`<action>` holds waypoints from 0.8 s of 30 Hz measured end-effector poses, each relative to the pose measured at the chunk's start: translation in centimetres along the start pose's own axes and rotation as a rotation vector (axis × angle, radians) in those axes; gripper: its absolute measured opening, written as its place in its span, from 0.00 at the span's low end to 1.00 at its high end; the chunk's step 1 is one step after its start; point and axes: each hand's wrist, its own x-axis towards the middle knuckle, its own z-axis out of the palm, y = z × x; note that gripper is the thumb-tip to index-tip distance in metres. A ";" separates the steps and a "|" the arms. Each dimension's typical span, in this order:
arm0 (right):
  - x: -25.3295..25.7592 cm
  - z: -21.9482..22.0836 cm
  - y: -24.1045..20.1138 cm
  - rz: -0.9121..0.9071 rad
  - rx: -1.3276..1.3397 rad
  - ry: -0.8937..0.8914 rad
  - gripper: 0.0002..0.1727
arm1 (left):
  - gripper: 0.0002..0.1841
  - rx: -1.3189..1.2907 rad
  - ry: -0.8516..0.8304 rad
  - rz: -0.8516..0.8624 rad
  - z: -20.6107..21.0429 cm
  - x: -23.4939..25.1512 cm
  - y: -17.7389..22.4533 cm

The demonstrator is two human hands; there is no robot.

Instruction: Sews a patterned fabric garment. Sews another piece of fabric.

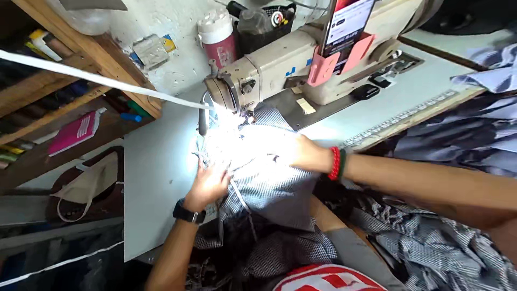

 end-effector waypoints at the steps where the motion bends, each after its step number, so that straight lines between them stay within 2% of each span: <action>1: 0.0 -0.5 -0.4 0.063 -0.014 -0.056 0.11 | 0.28 0.025 0.025 0.009 0.3 -0.1 0.0; 2: 0.0 -1.0 -1.2 0.083 -0.051 -0.097 0.15 | 0.27 0.043 0.036 0.035 0.6 -0.3 0.4; 5: -0.3 0.2 -1.5 -0.074 -0.081 0.042 0.11 | 0.30 0.007 -0.064 0.019 -0.5 -0.6 1.0; 7: -0.5 0.6 -0.7 -0.030 0.008 0.026 0.11 | 0.29 -0.005 -0.022 -0.041 -0.3 -0.1 0.1; 9: -0.4 0.1 -1.0 0.039 0.018 0.007 0.17 | 0.28 0.056 0.016 -0.019 0.3 0.0 0.1; 12: -0.7 0.0 -2.2 -0.075 -0.058 0.029 0.14 | 0.29 0.057 -0.024 0.019 -0.6 -0.3 1.2; 14: -1.0 0.4 -1.5 -0.032 0.002 -0.038 0.12 | 0.28 0.012 -0.039 -0.016 -0.6 -0.2 0.7; 16: -1.1 0.3 -1.3 -0.001 -0.045 -0.036 0.10 | 0.30 0.061 -0.044 0.027 -0.2 -0.5 1.5; 19: -1.7 -0.5 -2.1 -0.090 -0.047 -0.090 0.16 | 0.29 0.041 -0.061 0.037 -0.3 -1.0 1.8; 21: -1.3 -0.5 -1.2 -0.017 -0.005 -0.144 0.14 | 0.28 0.034 -0.015 0.005 -0.1 -0.5 0.7; 22: -1.3 -0.3 -0.9 0.025 -0.020 -0.142 0.12 | 0.29 0.066 -0.027 0.006 0.1 -0.5 0.7; 24: -1.6 -0.5 -1.2 -0.018 -0.091 -0.096 0.12 | 0.30 0.094 -0.038 0.056 -0.1 -0.9 1.9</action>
